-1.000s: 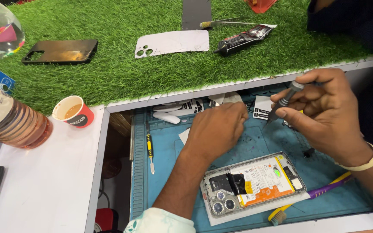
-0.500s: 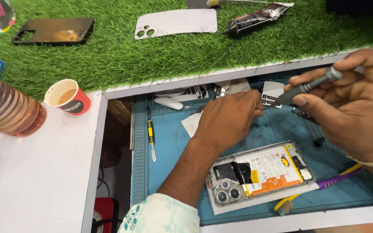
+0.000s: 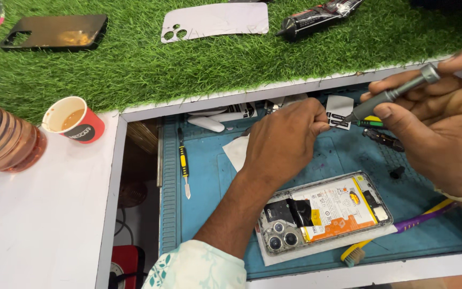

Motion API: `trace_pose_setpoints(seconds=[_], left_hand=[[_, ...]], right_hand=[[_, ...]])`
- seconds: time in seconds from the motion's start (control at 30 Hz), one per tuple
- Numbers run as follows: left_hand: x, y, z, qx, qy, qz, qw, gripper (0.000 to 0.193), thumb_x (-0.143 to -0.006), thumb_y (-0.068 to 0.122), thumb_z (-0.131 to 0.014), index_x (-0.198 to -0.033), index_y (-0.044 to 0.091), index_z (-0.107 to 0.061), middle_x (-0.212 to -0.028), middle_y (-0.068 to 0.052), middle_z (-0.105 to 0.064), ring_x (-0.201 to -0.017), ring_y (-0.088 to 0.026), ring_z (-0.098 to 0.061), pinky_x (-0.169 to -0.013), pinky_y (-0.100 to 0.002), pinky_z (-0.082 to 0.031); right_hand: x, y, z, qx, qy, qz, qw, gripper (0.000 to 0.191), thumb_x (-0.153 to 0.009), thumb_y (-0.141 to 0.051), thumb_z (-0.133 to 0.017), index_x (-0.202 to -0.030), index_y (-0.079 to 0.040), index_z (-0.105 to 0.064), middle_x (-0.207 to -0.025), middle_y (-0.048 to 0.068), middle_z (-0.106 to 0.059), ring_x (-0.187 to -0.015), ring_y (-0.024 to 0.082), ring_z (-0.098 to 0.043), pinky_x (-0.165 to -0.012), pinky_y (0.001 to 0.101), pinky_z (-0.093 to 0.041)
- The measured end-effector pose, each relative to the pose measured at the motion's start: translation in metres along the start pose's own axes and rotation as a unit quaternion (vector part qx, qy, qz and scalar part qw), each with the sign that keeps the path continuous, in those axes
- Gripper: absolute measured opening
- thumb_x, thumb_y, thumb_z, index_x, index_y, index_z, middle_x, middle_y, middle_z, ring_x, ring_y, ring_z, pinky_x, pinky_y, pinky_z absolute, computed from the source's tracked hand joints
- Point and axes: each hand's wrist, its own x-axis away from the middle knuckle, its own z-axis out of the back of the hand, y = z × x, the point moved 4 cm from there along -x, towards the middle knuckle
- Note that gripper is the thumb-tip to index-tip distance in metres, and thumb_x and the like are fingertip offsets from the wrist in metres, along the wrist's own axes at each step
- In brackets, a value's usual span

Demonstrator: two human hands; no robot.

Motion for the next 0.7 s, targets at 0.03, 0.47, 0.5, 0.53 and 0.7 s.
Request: trace_pose_setpoints(seconds=[0.03, 0.47, 0.5, 0.53, 0.7], left_hand=[[0.001, 0.001, 0.0, 0.001, 0.0, -0.001, 1.0, 0.016, -0.097, 0.027, -0.064, -0.095, 0.011, -0.061, -0.089, -0.005, -0.072, -0.084, -0.031, -0.07, -0.068, -0.048, -0.052], [0.009, 0.006, -0.003, 0.009, 0.017, -0.024, 1.0, 0.015, -0.096, 0.025, -0.066, -0.094, 0.011, -0.06, -0.088, -0.005, -0.07, -0.085, -0.031, -0.07, -0.068, -0.047, -0.051], [0.009, 0.005, -0.004, 0.01, 0.016, -0.028, 0.999, 0.015, -0.096, 0.025, -0.066, -0.094, 0.011, -0.06, -0.089, -0.006, -0.07, -0.085, -0.031, -0.07, -0.068, -0.047, -0.051], [0.009, 0.005, -0.004, 0.01, 0.015, -0.031, 0.999, 0.016, -0.096, 0.025, -0.066, -0.094, 0.011, -0.06, -0.089, -0.006, -0.07, -0.085, -0.031, -0.07, -0.069, -0.047, -0.051], [0.008, 0.001, -0.007, -0.015, 0.013, -0.024, 1.0, 0.013, -0.097, 0.024, -0.064, -0.093, 0.012, -0.061, -0.088, -0.007, -0.072, -0.083, -0.033, -0.07, -0.067, -0.05, -0.051]], right_hand=[[0.0, 0.0, 0.0, -0.022, 0.005, -0.008, 1.0, 0.017, -0.094, 0.007, -0.061, -0.11, 0.008, -0.059, -0.115, 0.016, -0.068, -0.109, 0.022, -0.071, -0.098, 0.0297, -0.059], [0.003, -0.004, -0.001, -0.051, 0.006, 0.08, 0.995, 0.042, -0.102, 0.012, -0.061, -0.126, 0.0, -0.029, -0.121, 0.023, -0.065, -0.114, 0.029, -0.071, -0.102, 0.0352, -0.062], [0.005, -0.003, 0.002, 0.006, 0.008, 0.083, 0.996, 0.046, -0.101, 0.017, -0.06, -0.125, -0.001, -0.025, -0.12, 0.028, -0.064, -0.113, 0.034, -0.071, -0.099, 0.0391, -0.062], [0.006, -0.002, 0.004, 0.062, 0.009, 0.087, 0.994, 0.05, -0.099, 0.022, -0.058, -0.125, -0.001, -0.021, -0.118, 0.034, -0.063, -0.111, 0.039, -0.07, -0.097, 0.0429, -0.061], [0.005, 0.011, 0.003, -0.058, 0.016, 0.105, 0.993, 0.044, -0.106, 0.017, -0.062, -0.123, -0.002, -0.026, -0.119, 0.029, -0.064, -0.111, 0.032, -0.071, -0.099, 0.036, -0.063]])
